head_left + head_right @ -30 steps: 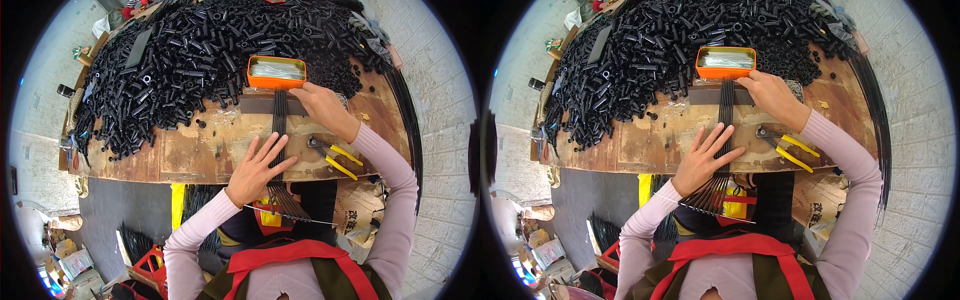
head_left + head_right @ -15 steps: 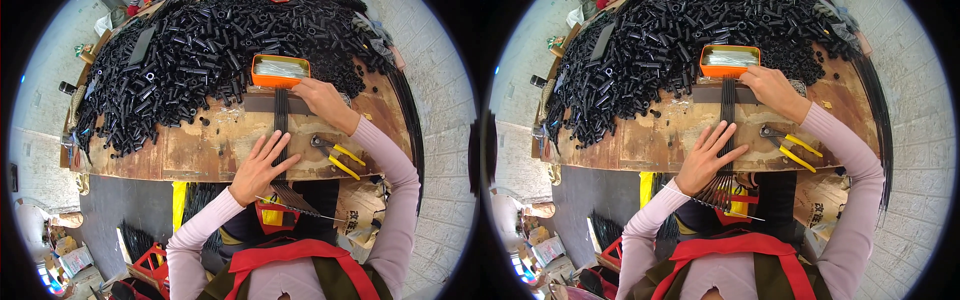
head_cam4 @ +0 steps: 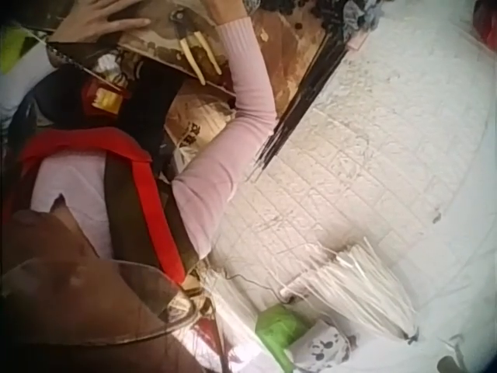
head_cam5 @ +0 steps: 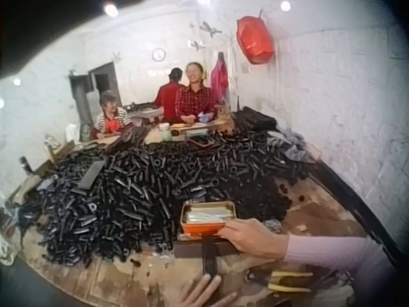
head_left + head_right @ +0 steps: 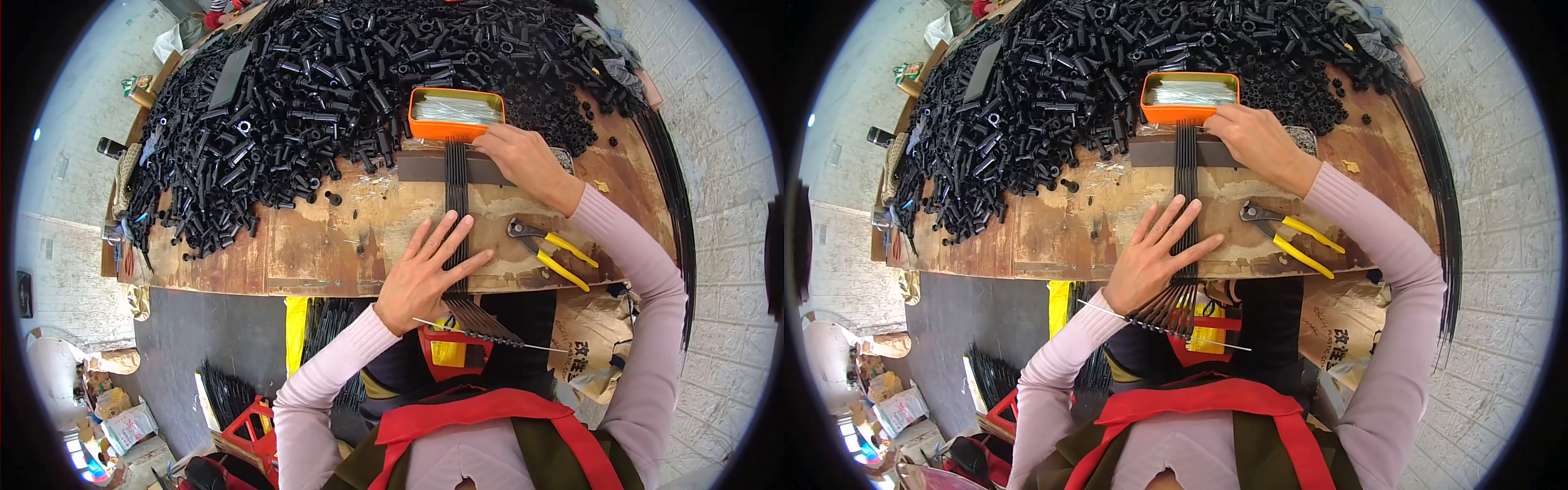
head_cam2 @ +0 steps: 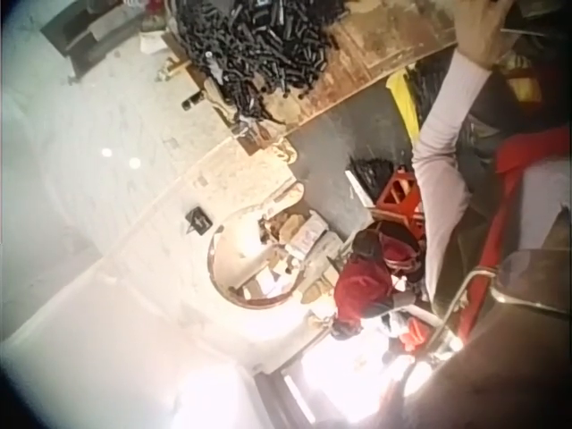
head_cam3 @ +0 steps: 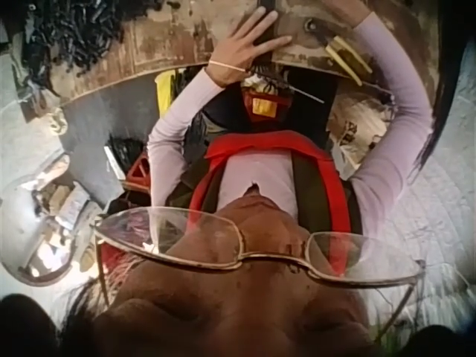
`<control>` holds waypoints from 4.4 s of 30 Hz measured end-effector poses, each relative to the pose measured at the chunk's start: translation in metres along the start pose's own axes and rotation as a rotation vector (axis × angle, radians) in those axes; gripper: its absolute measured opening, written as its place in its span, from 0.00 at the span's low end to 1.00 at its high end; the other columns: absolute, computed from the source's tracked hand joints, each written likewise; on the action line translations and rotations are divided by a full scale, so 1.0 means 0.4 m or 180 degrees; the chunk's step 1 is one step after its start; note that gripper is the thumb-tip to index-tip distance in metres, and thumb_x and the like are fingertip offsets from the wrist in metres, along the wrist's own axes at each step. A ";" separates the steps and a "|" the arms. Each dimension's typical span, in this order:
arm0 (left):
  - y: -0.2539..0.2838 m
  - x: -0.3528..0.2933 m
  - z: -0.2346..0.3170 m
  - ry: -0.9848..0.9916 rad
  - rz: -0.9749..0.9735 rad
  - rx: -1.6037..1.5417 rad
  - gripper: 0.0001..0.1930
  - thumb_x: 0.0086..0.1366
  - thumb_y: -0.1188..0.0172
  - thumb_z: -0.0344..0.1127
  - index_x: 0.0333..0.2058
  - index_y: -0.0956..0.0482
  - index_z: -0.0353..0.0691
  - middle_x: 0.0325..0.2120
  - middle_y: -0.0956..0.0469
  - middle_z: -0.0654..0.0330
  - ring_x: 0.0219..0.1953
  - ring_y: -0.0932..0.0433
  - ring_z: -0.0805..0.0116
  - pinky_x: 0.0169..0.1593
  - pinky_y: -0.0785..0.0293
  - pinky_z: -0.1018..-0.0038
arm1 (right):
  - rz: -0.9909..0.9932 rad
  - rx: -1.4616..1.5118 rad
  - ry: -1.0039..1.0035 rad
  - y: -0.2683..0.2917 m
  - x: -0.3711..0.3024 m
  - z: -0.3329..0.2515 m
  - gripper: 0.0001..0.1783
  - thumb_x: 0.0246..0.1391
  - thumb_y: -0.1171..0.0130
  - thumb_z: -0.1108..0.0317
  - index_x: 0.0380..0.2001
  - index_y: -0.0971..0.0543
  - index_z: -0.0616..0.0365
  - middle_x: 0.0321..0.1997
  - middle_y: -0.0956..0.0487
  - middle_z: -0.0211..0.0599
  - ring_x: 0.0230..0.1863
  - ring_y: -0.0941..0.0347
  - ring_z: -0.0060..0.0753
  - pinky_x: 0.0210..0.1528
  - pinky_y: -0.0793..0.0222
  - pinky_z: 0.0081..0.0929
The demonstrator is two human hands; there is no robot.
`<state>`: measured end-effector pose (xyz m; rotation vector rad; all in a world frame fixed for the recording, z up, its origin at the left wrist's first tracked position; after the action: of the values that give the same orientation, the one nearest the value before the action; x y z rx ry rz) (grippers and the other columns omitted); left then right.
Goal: Assembling small plastic components and metal pins onto wiring harnesses at a production workbench.
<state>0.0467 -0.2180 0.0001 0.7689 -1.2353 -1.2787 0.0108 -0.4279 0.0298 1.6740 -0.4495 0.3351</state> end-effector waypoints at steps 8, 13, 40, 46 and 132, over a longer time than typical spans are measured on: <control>0.005 0.007 0.004 0.0042 -0.0048 -0.0097 0.38 0.53 0.49 0.24 0.64 0.34 0.66 0.69 0.45 0.55 0.71 0.48 0.53 0.70 0.53 0.53 | 0.0117 0.0185 0.0153 -0.012 0.034 0.000 0.09 0.52 0.41 0.72 0.37 0.23 0.61 0.34 0.24 0.39 0.36 0.25 0.44 0.36 0.26 0.36; 0.007 0.003 0.002 0.0062 -0.0031 -0.0068 0.39 0.52 0.49 0.23 0.64 0.34 0.65 0.69 0.46 0.55 0.71 0.48 0.53 0.71 0.54 0.53 | 0.0287 0.0275 0.0149 0.029 0.010 -0.024 0.09 0.53 0.41 0.73 0.38 0.24 0.60 0.34 0.25 0.39 0.36 0.25 0.43 0.36 0.26 0.35; 0.021 0.006 -0.001 0.0011 0.0032 -0.0594 0.45 0.43 0.42 0.20 0.63 0.34 0.62 0.69 0.48 0.52 0.71 0.51 0.42 0.70 0.51 0.49 | -0.0256 -0.0044 0.0025 0.011 0.014 0.006 0.09 0.51 0.45 0.76 0.37 0.22 0.63 0.33 0.27 0.42 0.35 0.25 0.47 0.36 0.27 0.38; 0.018 0.003 -0.001 0.0042 0.0009 -0.0668 0.45 0.43 0.42 0.21 0.64 0.34 0.62 0.70 0.48 0.53 0.71 0.51 0.42 0.70 0.52 0.49 | -0.0334 -0.0081 -0.0058 0.011 0.006 -0.007 0.10 0.52 0.45 0.76 0.38 0.22 0.64 0.34 0.26 0.43 0.35 0.25 0.47 0.36 0.27 0.37; 0.002 -0.044 0.016 -0.0137 0.0101 -0.0260 0.47 0.38 0.39 0.25 0.64 0.35 0.51 0.68 0.50 0.41 0.71 0.49 0.45 0.72 0.51 0.57 | -0.0527 0.0549 -0.0008 -0.003 0.025 -0.004 0.08 0.52 0.43 0.76 0.37 0.22 0.64 0.36 0.22 0.42 0.39 0.24 0.46 0.42 0.26 0.36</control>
<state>0.0432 -0.1997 -0.0016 0.6638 -1.2174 -1.3173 0.0204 -0.4270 0.0337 1.8664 -0.2875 0.2552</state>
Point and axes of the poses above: each hand's wrist, its own x-axis towards the middle knuckle, its own y-axis out of the back of the hand, z = x × y, the point moved 6 cm from there along x, towards the middle knuckle
